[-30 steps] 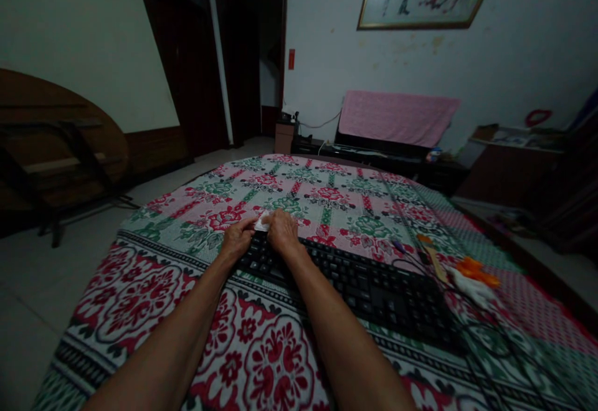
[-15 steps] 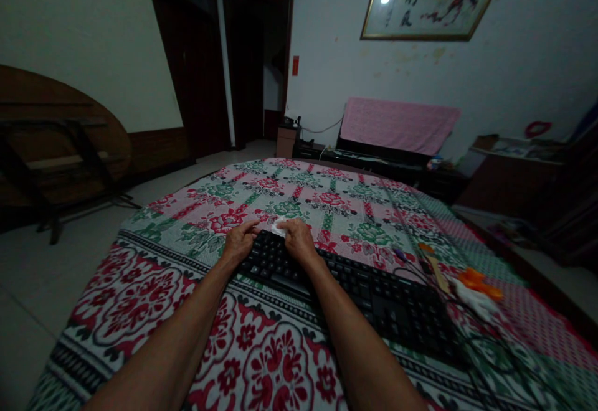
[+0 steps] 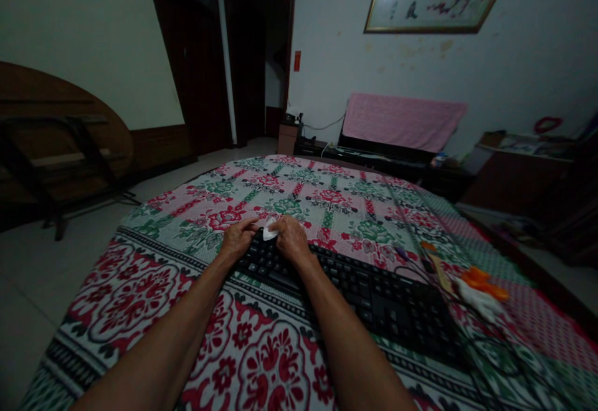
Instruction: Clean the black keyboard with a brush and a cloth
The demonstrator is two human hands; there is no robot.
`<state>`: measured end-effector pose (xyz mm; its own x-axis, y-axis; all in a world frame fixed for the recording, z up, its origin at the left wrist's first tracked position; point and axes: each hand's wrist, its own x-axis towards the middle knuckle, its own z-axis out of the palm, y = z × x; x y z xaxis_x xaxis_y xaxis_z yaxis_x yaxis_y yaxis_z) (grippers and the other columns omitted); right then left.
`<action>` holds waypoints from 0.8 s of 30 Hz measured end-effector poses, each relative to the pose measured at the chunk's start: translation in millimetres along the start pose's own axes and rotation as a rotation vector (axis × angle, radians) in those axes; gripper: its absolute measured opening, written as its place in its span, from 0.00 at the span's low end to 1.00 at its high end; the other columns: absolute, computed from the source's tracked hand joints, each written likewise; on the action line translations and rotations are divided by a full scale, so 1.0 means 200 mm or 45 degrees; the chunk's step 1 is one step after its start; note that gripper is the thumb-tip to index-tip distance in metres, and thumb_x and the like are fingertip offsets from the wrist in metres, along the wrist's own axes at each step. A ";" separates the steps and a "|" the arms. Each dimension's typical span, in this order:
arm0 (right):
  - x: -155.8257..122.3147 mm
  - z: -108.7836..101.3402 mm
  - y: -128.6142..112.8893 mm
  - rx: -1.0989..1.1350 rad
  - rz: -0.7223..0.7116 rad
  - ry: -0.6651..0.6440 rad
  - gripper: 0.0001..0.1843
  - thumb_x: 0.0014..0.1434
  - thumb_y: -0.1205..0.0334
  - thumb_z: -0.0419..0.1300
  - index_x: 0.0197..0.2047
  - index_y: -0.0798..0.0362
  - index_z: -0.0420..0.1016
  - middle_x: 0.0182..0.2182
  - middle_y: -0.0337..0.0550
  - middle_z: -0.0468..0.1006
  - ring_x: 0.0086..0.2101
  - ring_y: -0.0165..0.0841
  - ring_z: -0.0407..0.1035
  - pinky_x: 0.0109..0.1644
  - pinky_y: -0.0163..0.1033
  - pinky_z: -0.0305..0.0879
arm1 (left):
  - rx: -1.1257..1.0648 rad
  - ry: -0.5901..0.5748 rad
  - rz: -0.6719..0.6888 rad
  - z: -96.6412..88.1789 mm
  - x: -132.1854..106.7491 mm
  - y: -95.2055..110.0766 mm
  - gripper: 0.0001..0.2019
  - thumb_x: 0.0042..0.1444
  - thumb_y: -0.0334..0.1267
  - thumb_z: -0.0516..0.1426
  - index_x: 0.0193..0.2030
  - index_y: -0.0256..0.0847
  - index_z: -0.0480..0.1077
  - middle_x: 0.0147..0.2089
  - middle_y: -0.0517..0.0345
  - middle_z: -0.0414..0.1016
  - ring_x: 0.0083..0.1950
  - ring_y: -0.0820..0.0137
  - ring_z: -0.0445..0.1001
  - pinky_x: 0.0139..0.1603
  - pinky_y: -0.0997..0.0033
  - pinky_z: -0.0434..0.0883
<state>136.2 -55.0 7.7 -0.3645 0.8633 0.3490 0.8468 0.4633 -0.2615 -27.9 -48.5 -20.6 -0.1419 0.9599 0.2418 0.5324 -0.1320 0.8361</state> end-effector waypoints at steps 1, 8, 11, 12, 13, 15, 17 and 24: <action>0.00 0.00 0.00 0.013 -0.005 0.018 0.22 0.57 0.76 0.46 0.45 0.50 0.75 0.37 0.45 0.69 0.39 0.33 0.61 0.44 0.36 0.57 | 0.000 -0.001 0.003 0.00 0.00 0.00 0.22 0.47 0.23 0.51 0.48 0.40 0.72 0.38 0.58 0.79 0.42 0.72 0.75 0.48 0.75 0.70; -0.01 0.02 -0.04 -0.039 -0.228 -0.015 0.23 0.56 0.75 0.47 0.48 0.44 0.73 0.42 0.45 0.68 0.43 0.34 0.59 0.47 0.38 0.55 | 0.111 0.042 0.072 0.00 0.00 -0.02 0.22 0.47 0.24 0.51 0.48 0.42 0.73 0.38 0.59 0.79 0.42 0.71 0.75 0.49 0.74 0.69; 0.00 0.02 -0.04 -0.086 -0.207 -0.074 0.22 0.57 0.74 0.47 0.48 0.45 0.73 0.42 0.45 0.67 0.42 0.35 0.59 0.46 0.38 0.55 | 0.119 0.040 0.071 0.00 0.00 -0.02 0.22 0.47 0.24 0.51 0.48 0.43 0.73 0.37 0.60 0.79 0.42 0.72 0.75 0.49 0.74 0.69; 0.00 0.01 -0.04 -0.088 -0.195 -0.078 0.22 0.57 0.73 0.47 0.48 0.45 0.74 0.42 0.45 0.67 0.42 0.35 0.58 0.46 0.38 0.55 | 0.109 0.040 0.071 0.00 0.00 -0.01 0.22 0.47 0.24 0.51 0.48 0.42 0.73 0.37 0.59 0.79 0.42 0.72 0.75 0.49 0.74 0.69; 0.00 0.01 -0.04 -0.083 -0.185 -0.074 0.21 0.57 0.73 0.47 0.47 0.46 0.74 0.42 0.45 0.67 0.41 0.34 0.59 0.46 0.38 0.55 | 0.095 0.038 0.070 0.00 0.00 -0.01 0.22 0.46 0.24 0.51 0.48 0.41 0.73 0.37 0.59 0.79 0.42 0.72 0.75 0.48 0.75 0.69; -0.01 0.02 -0.04 -0.056 -0.156 -0.042 0.20 0.57 0.73 0.47 0.44 0.47 0.75 0.41 0.45 0.67 0.41 0.34 0.59 0.46 0.38 0.55 | 0.063 0.026 0.066 0.00 0.00 0.00 0.23 0.46 0.23 0.50 0.48 0.40 0.72 0.37 0.59 0.79 0.41 0.73 0.75 0.48 0.76 0.69; -0.01 0.02 -0.04 -0.020 -0.116 0.010 0.19 0.58 0.73 0.47 0.42 0.49 0.76 0.39 0.45 0.67 0.40 0.34 0.59 0.45 0.38 0.55 | 0.047 0.016 0.060 0.00 -0.01 0.00 0.23 0.46 0.22 0.50 0.49 0.40 0.72 0.37 0.59 0.79 0.41 0.73 0.75 0.48 0.75 0.69; -0.03 0.02 -0.05 -0.033 -0.206 0.043 0.24 0.56 0.76 0.46 0.49 0.45 0.71 0.42 0.46 0.66 0.42 0.35 0.58 0.46 0.39 0.54 | 0.083 0.037 0.089 0.01 0.01 -0.03 0.22 0.47 0.24 0.51 0.49 0.41 0.72 0.39 0.58 0.79 0.41 0.72 0.75 0.48 0.74 0.70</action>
<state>128.3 -63.7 5.5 -0.4839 0.7704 0.4151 0.7880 0.5899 -0.1762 -29.9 -45.7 -26.0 -0.1263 0.9412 0.3134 0.5949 -0.1809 0.7832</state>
